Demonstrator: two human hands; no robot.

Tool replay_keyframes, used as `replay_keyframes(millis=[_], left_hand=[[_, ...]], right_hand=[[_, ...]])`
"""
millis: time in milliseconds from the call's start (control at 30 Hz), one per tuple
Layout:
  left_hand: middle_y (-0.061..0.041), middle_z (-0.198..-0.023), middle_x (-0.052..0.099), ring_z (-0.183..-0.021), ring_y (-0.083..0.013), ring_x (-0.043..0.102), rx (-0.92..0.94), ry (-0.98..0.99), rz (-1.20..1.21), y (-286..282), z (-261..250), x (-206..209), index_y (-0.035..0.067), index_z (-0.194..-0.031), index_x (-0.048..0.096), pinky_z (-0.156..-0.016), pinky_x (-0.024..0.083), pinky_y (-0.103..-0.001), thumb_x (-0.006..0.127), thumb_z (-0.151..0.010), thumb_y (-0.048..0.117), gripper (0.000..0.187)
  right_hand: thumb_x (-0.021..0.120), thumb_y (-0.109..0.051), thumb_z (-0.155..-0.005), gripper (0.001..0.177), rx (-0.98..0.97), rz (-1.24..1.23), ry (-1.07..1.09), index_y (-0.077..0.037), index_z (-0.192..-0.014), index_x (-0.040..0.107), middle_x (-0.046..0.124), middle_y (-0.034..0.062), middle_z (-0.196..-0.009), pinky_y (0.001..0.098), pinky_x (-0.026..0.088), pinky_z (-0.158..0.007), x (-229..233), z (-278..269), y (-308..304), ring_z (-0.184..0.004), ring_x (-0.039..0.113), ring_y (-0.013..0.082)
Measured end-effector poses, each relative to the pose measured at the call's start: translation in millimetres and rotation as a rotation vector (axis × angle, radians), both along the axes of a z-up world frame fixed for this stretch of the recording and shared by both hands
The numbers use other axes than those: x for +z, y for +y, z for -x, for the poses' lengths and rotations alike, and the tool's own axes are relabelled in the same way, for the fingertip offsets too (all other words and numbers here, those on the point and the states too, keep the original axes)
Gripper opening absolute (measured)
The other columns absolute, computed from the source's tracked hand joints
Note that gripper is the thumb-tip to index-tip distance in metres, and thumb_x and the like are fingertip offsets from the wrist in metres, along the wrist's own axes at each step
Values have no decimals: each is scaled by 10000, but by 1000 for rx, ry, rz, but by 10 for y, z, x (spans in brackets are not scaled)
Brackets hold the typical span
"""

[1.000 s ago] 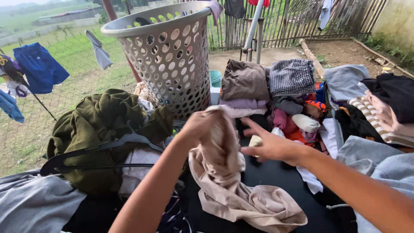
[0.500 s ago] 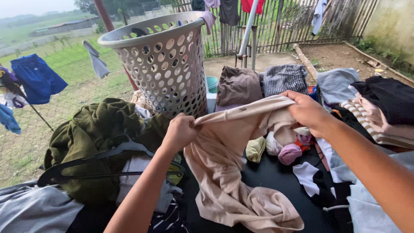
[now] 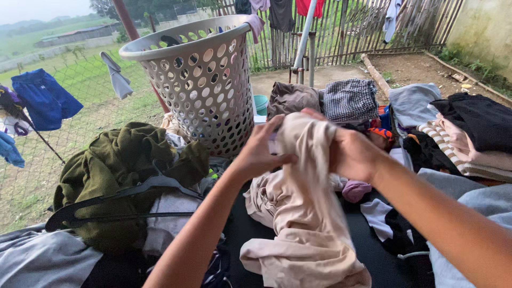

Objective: The person removes various items of clothing from a laundry basket and folds them on a flat surface, including a black garment, a grey pair of trousers, a tan top, and a bra.

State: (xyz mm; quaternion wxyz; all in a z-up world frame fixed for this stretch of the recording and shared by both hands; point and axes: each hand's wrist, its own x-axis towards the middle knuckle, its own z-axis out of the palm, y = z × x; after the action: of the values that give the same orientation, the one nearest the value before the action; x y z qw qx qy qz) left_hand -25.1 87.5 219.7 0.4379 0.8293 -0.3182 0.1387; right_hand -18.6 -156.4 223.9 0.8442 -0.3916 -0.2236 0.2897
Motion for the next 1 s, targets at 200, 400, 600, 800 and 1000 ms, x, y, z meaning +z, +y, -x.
replay_keyframes(millis=[200, 400, 600, 800, 1000], left_hand=[[-122, -1009, 775, -871, -146, 660, 72, 501, 242, -7, -88, -135, -23, -1085, 769, -787, 538, -314, 840, -845, 319, 424], [-71, -852, 793, -731, -103, 714, 423, 49, 418, 231, -289, 69, 15, -978, 777, -664, 582, -271, 748, -841, 166, 206], [-23, -915, 723, -750, -111, 657, 311, -226, 791, 1202, -312, 420, 9, -1053, 718, -635, 537, -270, 712, -852, 27, 202], [-68, -1058, 720, -879, -147, 721, 368, -451, 1022, 2081, -518, 1041, 19, -1146, 682, -728, 623, -278, 598, -852, -19, 308], [-76, -1126, 747, -938, -155, 721, 364, -358, 952, 2689, -844, 1405, -9, -1276, 693, -780, 609, -280, 584, -872, 37, 420]], right_hand=[[474, -310, -1018, 575, 85, -131, 17, -49, -1530, 453, 615, 158, -1360, 454, 483, -1062, -133, -34, 134, -1180, 633, 276], [852, -303, -754, 624, -282, 1009, -150, -39, -1276, 637, 713, 102, -1172, 416, 560, -923, -728, 252, 314, -1057, 677, 215], [737, -325, -900, 265, -819, 1568, -1025, -97, -1032, 761, 745, 169, -964, 472, 580, -778, -872, -209, -168, -910, 721, 365], [751, -69, -702, 342, -858, 1266, -757, -133, -1035, 785, 762, 134, -901, 451, 611, -717, -139, -637, -1235, -784, 794, 295], [656, -252, -882, 391, -1196, 1521, -833, -255, -1260, 755, 772, 144, -990, 430, 575, -739, 400, -1249, -1947, -789, 736, 302]])
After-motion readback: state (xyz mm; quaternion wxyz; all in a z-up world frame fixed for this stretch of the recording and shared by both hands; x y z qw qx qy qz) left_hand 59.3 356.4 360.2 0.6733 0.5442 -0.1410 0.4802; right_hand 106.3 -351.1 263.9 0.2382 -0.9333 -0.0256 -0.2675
